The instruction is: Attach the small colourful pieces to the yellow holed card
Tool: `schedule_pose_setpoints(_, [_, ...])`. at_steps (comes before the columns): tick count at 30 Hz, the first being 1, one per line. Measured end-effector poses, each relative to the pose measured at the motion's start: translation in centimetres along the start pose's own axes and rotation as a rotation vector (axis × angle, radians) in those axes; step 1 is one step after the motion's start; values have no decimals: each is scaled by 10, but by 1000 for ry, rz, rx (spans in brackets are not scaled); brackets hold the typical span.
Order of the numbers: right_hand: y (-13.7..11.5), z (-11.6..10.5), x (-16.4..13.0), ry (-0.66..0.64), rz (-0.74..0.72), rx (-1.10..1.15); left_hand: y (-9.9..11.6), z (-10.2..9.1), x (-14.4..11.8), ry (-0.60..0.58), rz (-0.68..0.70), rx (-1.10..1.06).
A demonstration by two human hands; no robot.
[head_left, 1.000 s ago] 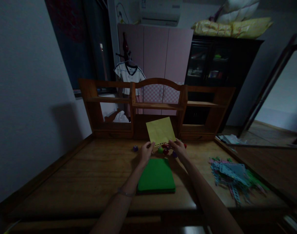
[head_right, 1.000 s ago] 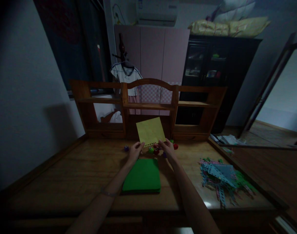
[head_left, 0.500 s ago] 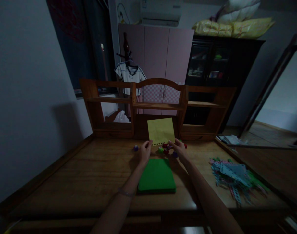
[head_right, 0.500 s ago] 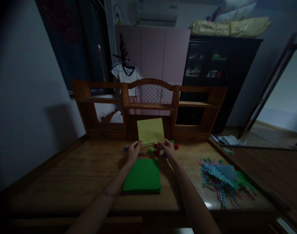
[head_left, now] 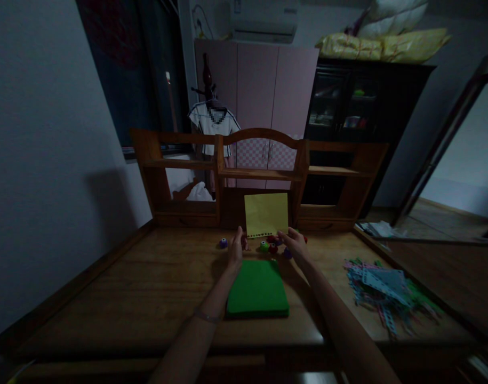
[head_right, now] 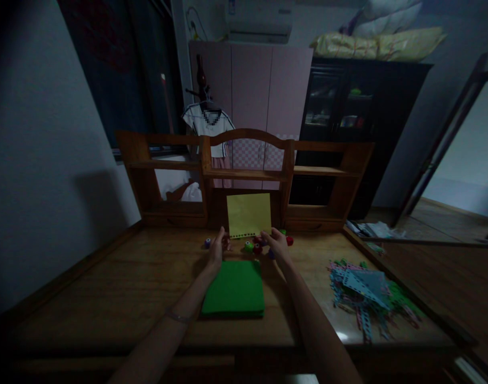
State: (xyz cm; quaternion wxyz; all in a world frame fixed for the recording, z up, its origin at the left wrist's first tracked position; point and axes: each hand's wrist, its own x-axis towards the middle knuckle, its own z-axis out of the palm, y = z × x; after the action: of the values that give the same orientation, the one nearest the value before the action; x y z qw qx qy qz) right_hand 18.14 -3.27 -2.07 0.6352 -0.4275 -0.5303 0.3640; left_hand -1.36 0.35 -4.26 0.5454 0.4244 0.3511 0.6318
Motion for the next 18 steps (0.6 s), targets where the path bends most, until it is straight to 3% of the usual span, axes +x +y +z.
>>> schedule_pose_setpoints(13, [12,0,6,41,15,78,-5,-5,5,-54,-47,-77])
schedule_pose_setpoints(18, [13,1,6,26,56,105,7,3,-4,-193,-116,-195])
